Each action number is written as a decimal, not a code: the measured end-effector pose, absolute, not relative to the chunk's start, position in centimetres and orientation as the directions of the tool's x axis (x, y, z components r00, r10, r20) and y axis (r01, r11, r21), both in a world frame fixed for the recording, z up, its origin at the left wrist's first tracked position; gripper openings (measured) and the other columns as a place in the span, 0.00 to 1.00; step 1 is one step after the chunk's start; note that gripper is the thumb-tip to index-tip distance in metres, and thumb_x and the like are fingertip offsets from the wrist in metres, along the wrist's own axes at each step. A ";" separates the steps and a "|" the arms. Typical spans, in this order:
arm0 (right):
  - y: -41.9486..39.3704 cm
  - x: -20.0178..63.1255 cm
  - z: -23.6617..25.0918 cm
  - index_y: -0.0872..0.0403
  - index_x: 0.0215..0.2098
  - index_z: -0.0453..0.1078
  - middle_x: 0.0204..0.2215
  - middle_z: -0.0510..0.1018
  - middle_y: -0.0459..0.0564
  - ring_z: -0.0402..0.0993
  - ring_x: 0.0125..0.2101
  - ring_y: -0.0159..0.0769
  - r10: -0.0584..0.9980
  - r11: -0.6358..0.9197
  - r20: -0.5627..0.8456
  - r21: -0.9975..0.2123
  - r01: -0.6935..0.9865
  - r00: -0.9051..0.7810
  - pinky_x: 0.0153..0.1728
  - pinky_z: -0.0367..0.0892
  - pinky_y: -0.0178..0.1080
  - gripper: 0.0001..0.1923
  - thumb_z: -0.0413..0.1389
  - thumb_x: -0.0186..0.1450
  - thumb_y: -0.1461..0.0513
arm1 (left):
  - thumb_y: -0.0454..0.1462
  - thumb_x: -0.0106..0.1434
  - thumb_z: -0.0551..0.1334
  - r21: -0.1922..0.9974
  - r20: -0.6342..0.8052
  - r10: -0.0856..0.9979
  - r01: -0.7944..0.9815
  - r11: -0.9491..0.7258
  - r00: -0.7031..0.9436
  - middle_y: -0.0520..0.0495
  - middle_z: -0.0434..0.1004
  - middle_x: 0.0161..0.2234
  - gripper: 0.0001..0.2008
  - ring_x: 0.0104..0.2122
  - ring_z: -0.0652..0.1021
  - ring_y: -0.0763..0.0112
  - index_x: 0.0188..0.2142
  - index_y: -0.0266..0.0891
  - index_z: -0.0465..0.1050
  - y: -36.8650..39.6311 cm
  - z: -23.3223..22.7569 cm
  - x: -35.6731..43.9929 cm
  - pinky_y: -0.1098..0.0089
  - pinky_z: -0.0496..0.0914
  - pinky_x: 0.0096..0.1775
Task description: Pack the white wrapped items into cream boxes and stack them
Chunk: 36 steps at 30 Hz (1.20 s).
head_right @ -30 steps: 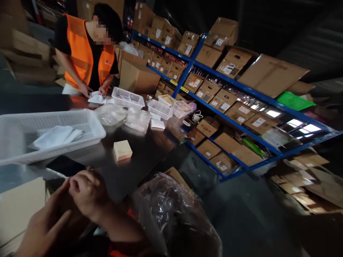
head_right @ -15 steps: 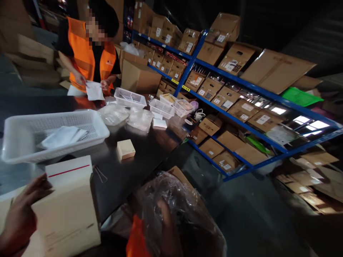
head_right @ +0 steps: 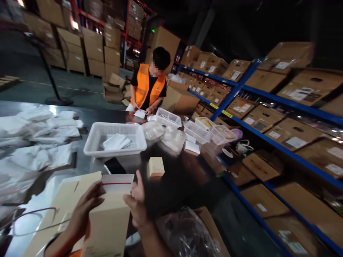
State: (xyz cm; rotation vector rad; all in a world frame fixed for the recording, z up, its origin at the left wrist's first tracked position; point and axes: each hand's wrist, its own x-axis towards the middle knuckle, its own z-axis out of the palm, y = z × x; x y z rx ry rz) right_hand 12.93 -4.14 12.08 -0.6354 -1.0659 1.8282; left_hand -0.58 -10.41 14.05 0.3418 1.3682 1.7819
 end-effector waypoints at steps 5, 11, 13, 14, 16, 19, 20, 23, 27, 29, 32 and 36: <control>-3.9 13.0 11.0 0.47 0.63 0.61 0.43 0.76 0.51 0.77 0.40 0.45 0.823 -0.034 0.171 -0.937 -0.347 -0.541 0.40 0.72 0.43 0.55 0.70 0.43 0.38 | 0.54 0.54 0.67 0.948 0.018 0.853 -0.263 -0.181 -0.521 0.46 0.80 0.38 0.19 0.42 0.77 0.58 0.35 0.44 0.80 -11.5 11.7 -2.7 0.66 0.74 0.42; -3.5 12.4 12.8 0.48 0.46 0.74 0.43 0.79 0.52 0.75 0.44 0.45 0.709 0.331 0.411 -0.911 -0.244 -0.573 0.47 0.69 0.45 0.20 0.61 0.61 0.47 | 0.56 0.53 0.68 0.939 0.307 0.801 0.027 -0.342 -0.514 0.45 0.78 0.38 0.21 0.40 0.77 0.55 0.40 0.47 0.82 -12.1 10.2 -3.5 0.63 0.73 0.42; -3.4 12.0 13.5 0.47 0.44 0.75 0.42 0.80 0.52 0.76 0.44 0.46 0.681 0.388 0.461 -0.886 -0.253 -0.570 0.48 0.69 0.48 0.16 0.60 0.63 0.49 | 0.53 0.57 0.67 0.943 0.314 0.814 0.063 -0.327 -0.489 0.44 0.78 0.37 0.15 0.40 0.76 0.55 0.35 0.47 0.83 -12.1 10.6 -3.5 0.62 0.72 0.43; -3.3 11.9 13.7 0.47 0.43 0.75 0.40 0.81 0.52 0.76 0.43 0.46 0.670 0.409 0.477 -0.877 -0.253 -0.569 0.47 0.69 0.49 0.14 0.60 0.63 0.50 | 0.52 0.58 0.66 0.937 0.334 0.814 0.071 -0.343 -0.475 0.43 0.78 0.35 0.14 0.40 0.76 0.55 0.33 0.46 0.83 -12.0 10.8 -3.6 0.61 0.72 0.43; -3.2 11.7 13.9 0.48 0.39 0.76 0.37 0.82 0.52 0.76 0.42 0.47 0.662 0.442 0.502 -0.861 -0.251 -0.556 0.46 0.70 0.50 0.12 0.60 0.63 0.51 | 0.50 0.60 0.65 0.918 0.378 0.805 0.075 -0.389 -0.458 0.43 0.77 0.33 0.13 0.39 0.76 0.55 0.31 0.46 0.83 -12.0 11.1 -3.7 0.61 0.72 0.42; -3.1 11.4 14.0 0.47 0.36 0.76 0.33 0.82 0.52 0.77 0.40 0.47 0.673 0.457 0.506 -0.858 -0.235 -0.540 0.44 0.70 0.50 0.10 0.60 0.63 0.51 | 0.48 0.62 0.64 0.891 0.428 0.791 0.061 -0.449 -0.437 0.44 0.76 0.30 0.12 0.36 0.76 0.57 0.30 0.46 0.82 -11.8 11.3 -3.9 0.61 0.72 0.39; -3.1 11.3 14.0 0.47 0.35 0.76 0.33 0.82 0.51 0.77 0.39 0.46 0.674 0.456 0.510 -0.857 -0.241 -0.535 0.44 0.70 0.50 0.09 0.60 0.63 0.52 | 0.48 0.62 0.64 0.885 0.438 0.789 0.053 -0.462 -0.431 0.44 0.76 0.30 0.12 0.35 0.75 0.57 0.30 0.45 0.82 -11.7 11.2 -4.0 0.61 0.72 0.39; -2.8 10.6 13.8 0.45 0.34 0.77 0.32 0.82 0.49 0.76 0.38 0.45 0.679 0.427 0.499 -0.865 -0.263 -0.539 0.44 0.69 0.50 0.06 0.60 0.64 0.54 | 0.46 0.63 0.63 0.910 0.379 0.811 0.017 -0.415 -0.445 0.44 0.76 0.30 0.13 0.36 0.76 0.57 0.28 0.44 0.82 -11.3 10.6 -4.2 0.61 0.72 0.40; -1.5 8.8 12.4 0.44 0.32 0.79 0.29 0.79 0.48 0.74 0.38 0.45 0.714 0.343 0.385 -0.921 -0.187 -0.585 0.43 0.68 0.49 0.05 0.60 0.63 0.56 | 0.51 0.58 0.64 0.968 0.134 0.789 -0.093 -0.234 -0.600 0.44 0.75 0.27 0.19 0.33 0.76 0.57 0.20 0.42 0.76 -10.4 8.9 -4.8 0.61 0.72 0.38; 0.0 6.9 11.0 0.43 0.30 0.79 0.27 0.76 0.48 0.73 0.42 0.48 0.701 0.330 0.321 -0.938 -0.109 -0.637 0.48 0.66 0.52 0.07 0.61 0.62 0.53 | 0.53 0.55 0.65 0.976 -0.018 0.699 -0.163 -0.142 -0.715 0.44 0.75 0.27 0.19 0.34 0.76 0.56 0.18 0.43 0.73 -10.1 7.8 -5.7 0.61 0.73 0.38; 3.2 1.6 8.0 0.47 0.24 0.78 0.29 0.75 0.51 0.71 0.48 0.50 0.593 0.236 0.145 -0.972 -0.001 -0.792 0.52 0.65 0.51 0.15 0.65 0.57 0.47 | 0.51 0.52 0.68 0.975 -0.176 0.528 -0.220 -0.022 -0.831 0.43 0.78 0.29 0.16 0.35 0.78 0.52 0.19 0.45 0.75 -10.4 5.9 -7.6 0.59 0.74 0.40; 6.8 -9.8 3.7 0.54 0.31 0.77 0.31 0.77 0.50 0.76 0.37 0.42 0.522 0.101 -0.020 -0.991 0.085 -0.853 0.39 0.72 0.45 0.27 0.58 0.60 0.39 | 0.55 0.52 0.65 0.940 -0.322 0.331 -0.341 -0.001 -0.887 0.38 0.82 0.38 0.18 0.47 0.79 0.41 0.26 0.46 0.80 -12.1 3.2 -9.9 0.49 0.74 0.48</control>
